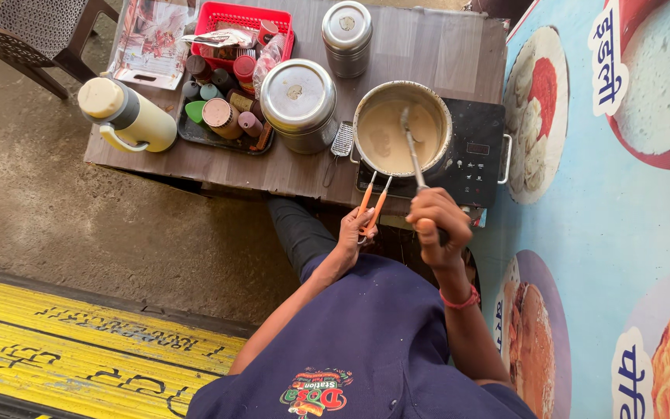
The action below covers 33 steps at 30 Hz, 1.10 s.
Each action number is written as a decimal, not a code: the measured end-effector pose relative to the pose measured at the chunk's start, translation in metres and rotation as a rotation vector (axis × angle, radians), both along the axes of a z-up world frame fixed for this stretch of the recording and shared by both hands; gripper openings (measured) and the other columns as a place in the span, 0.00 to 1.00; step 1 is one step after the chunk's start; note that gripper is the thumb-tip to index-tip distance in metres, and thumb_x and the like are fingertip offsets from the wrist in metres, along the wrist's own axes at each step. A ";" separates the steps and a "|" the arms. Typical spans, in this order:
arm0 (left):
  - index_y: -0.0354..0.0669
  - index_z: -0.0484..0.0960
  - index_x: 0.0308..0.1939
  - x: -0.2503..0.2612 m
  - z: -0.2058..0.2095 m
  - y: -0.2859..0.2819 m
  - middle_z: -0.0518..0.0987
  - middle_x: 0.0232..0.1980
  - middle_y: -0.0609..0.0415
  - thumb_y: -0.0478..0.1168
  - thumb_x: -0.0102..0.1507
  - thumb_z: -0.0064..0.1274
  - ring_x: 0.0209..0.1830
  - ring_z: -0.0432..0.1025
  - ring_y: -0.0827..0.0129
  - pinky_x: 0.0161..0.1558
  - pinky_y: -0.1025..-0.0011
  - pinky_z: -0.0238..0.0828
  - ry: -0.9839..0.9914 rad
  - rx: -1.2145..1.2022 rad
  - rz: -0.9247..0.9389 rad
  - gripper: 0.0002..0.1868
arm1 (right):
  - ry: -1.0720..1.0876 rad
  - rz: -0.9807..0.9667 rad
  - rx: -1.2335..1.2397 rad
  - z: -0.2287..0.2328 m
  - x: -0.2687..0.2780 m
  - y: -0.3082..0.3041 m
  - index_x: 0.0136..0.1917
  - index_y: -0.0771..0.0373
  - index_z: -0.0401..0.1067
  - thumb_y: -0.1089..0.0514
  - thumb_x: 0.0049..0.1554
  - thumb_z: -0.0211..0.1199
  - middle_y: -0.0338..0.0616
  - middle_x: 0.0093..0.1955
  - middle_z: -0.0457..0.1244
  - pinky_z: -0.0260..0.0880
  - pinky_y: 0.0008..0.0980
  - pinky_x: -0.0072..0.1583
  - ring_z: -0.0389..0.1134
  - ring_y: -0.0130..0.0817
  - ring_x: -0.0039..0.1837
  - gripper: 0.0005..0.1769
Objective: The person stirs a light-colored liquid in a pot on an induction cooktop using a ladle. They briefly open a metal container, scoop a small amount of powder, add it to the pot, and continue stirring.
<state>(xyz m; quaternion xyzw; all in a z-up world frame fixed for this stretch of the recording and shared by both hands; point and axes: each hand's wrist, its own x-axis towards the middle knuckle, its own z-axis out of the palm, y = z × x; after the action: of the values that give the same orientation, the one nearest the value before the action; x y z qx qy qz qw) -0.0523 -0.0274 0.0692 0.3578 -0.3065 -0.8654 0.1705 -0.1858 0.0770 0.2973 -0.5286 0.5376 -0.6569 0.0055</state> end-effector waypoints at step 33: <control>0.42 0.75 0.41 -0.003 0.010 0.005 0.72 0.20 0.57 0.49 0.71 0.49 0.12 0.58 0.79 0.14 0.79 0.51 -0.080 -0.111 -0.125 0.14 | 0.308 -0.333 0.069 -0.015 0.033 0.022 0.57 0.61 0.61 0.42 0.62 0.63 0.49 0.56 0.65 0.73 0.52 0.68 0.69 0.49 0.60 0.24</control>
<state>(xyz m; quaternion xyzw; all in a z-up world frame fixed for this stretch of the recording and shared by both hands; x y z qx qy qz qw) -0.0549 -0.0220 0.0790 0.3624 -0.3822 -0.8410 0.1233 -0.1531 0.0987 0.2822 -0.5260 0.6341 -0.5415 -0.1674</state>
